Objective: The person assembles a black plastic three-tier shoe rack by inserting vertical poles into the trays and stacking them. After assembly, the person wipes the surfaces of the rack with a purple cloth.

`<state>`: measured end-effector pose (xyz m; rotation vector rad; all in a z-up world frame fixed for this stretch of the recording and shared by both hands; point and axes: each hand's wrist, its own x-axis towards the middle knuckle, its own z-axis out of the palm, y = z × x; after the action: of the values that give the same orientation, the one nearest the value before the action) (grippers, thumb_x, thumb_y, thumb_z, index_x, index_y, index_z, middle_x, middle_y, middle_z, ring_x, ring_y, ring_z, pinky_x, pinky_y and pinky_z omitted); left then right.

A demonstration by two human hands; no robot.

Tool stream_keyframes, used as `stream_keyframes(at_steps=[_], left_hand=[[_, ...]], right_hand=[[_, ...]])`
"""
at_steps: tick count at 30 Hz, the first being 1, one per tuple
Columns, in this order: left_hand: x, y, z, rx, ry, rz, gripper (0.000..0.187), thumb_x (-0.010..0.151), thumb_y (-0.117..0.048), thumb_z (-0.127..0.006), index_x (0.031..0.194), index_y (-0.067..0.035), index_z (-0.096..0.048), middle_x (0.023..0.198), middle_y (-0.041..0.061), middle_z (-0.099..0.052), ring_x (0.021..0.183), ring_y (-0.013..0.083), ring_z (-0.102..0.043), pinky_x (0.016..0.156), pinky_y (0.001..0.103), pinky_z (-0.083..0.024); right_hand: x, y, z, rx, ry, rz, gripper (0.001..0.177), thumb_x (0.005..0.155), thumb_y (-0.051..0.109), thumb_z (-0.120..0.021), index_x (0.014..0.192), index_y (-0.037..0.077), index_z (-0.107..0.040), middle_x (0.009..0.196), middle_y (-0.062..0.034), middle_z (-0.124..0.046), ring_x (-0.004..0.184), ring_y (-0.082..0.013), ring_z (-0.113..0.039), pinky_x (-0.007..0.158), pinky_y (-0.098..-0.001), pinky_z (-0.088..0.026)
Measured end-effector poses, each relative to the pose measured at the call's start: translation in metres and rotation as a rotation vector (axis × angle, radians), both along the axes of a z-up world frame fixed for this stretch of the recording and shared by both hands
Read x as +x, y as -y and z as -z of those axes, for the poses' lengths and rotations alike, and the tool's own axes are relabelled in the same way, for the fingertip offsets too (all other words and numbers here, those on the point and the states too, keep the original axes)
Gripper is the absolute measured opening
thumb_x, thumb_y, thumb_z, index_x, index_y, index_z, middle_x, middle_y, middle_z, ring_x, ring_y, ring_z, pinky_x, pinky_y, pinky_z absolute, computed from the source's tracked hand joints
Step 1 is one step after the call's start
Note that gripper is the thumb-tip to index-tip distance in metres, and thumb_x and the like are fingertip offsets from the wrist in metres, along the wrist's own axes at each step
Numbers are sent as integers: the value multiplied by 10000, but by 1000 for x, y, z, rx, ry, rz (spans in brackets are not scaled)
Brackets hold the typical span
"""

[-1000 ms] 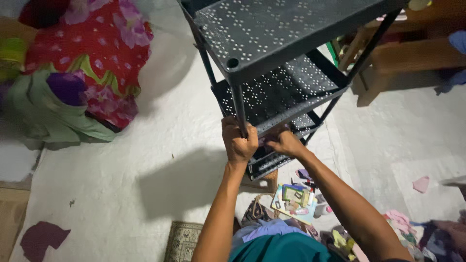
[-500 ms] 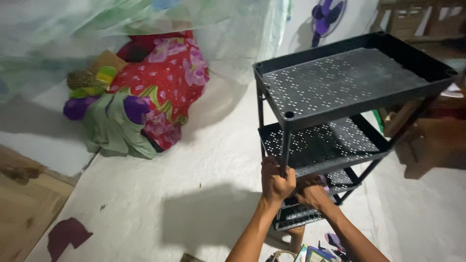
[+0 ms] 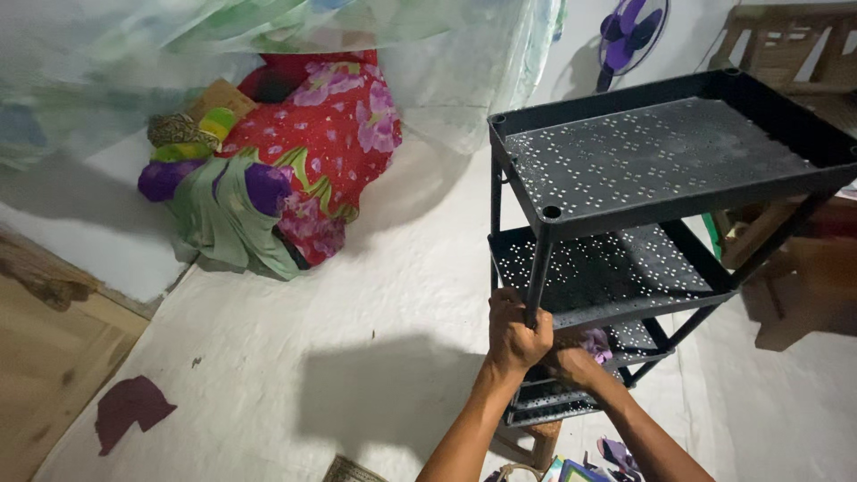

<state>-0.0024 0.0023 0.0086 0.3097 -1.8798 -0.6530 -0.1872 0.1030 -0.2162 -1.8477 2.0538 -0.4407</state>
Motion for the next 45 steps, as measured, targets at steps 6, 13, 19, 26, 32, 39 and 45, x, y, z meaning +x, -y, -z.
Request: stream_keyframes(at_steps=[6,13,19,26,32,39,45], left_hand=[[0,-1,2,-35,-9,-17,287,783,-100,-609,529,-114,-477,558,90,-546,638,336,-587,785,447,-473],[-2,2,2,14,9,-75,225,806,-136,-635,611,-72,-544,660,166,-579,688,394,-586,708,470,-458],[-2,4,15,25,60,-26,312,833,-123,-624,547,-96,-502,606,143,-564,694,377,-579,688,479,-443],[-1,-3,1,12,11,13,271,814,-92,-602,556,-113,-522,582,67,-576,705,292,-594,759,413,-480],[3,-5,-3,9,30,23,259,801,-103,-606,553,-106,-534,567,59,-562,733,284,-599,786,420,-492],[3,-4,-9,11,7,69,307,817,-91,-598,528,-108,-496,523,70,-526,578,294,-564,802,410,-468],[3,-4,-6,9,16,70,355,841,-81,-566,506,-135,-462,500,48,-517,542,267,-562,827,412,-472]], right_hand=[[-3,-4,1,-283,-63,84,216,720,179,-667,871,52,-754,841,-192,-733,800,-362,-705,706,-456,-551],[3,-15,-37,-219,65,201,194,775,170,-700,902,34,-756,899,-194,-731,851,-381,-697,746,-466,-544],[35,-46,-92,-329,542,517,110,867,55,-723,963,3,-723,973,-122,-760,886,-211,-720,790,-343,-564],[57,-74,-151,-390,854,748,187,837,35,-798,995,11,-700,899,-49,-746,846,-135,-699,771,-282,-568],[64,-79,-135,-478,753,712,211,830,23,-808,1013,13,-704,907,-30,-727,847,-107,-672,785,-264,-563],[65,-74,-118,-494,893,718,102,915,-3,-727,1015,-6,-708,934,-70,-750,844,-101,-693,787,-254,-570],[56,-66,-117,-247,-133,630,243,898,228,-786,856,-3,-723,927,-224,-704,964,-358,-660,842,-432,-529]])
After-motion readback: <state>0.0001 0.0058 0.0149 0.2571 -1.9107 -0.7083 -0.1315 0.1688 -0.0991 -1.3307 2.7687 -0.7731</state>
